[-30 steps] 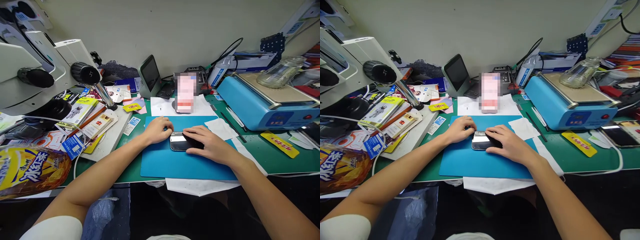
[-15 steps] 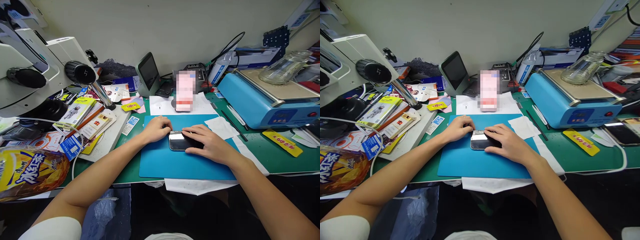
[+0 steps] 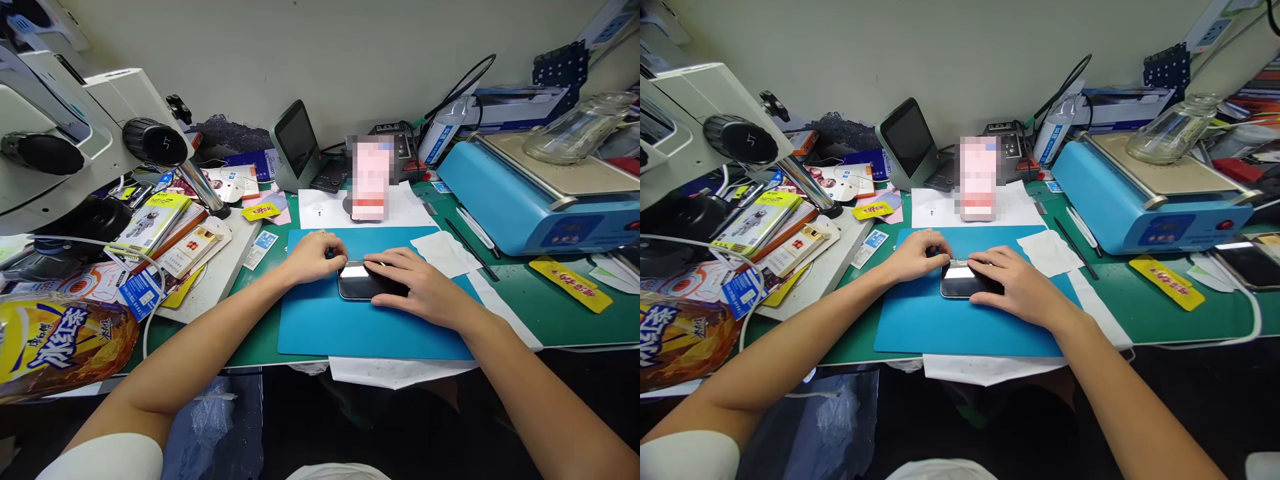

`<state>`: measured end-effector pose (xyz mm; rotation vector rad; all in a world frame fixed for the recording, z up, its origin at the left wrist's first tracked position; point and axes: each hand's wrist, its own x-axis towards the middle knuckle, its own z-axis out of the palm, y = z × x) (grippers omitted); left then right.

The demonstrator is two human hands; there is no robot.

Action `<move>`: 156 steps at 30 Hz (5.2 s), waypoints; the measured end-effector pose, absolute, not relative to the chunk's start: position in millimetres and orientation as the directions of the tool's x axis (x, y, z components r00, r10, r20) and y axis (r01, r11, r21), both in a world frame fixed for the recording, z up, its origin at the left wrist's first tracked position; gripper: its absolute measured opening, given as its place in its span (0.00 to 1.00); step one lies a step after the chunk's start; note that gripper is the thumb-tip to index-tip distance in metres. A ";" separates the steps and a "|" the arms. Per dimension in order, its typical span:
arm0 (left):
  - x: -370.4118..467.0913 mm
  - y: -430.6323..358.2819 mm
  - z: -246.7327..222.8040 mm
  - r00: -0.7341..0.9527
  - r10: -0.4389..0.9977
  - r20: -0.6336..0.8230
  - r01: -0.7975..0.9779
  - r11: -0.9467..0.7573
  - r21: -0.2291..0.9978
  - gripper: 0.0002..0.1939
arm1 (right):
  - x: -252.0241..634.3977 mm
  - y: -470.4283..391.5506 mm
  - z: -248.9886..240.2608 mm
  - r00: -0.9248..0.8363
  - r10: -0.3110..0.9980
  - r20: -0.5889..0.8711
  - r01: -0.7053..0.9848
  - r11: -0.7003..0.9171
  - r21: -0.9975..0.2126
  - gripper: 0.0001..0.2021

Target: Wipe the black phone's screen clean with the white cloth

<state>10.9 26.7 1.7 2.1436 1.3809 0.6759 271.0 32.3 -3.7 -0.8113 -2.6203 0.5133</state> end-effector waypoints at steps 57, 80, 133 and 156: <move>2.2 -15.6 2.2 0.417 0.906 0.074 0.683 -0.365 0.633 0.33 | 275.1 32.6 -11.8 -0.774 0.576 0.262 0.445 0.790 -0.423 0.28; 2.5 -14.4 1.1 0.418 0.906 0.071 0.686 -0.366 0.629 0.31 | 272.5 32.5 -9.3 -0.768 0.580 0.272 0.432 0.782 -0.449 0.28; 5.1 -16.2 9.2 0.427 0.902 0.068 0.720 -0.385 0.577 0.38 | 325.3 22.0 -3.1 -0.563 0.812 0.156 0.676 0.561 -0.478 0.33; -2.3 -11.6 6.4 0.463 0.881 0.096 0.747 -0.446 0.494 0.36 | 323.1 15.3 -3.9 -0.427 0.782 0.454 0.660 0.613 -0.435 0.16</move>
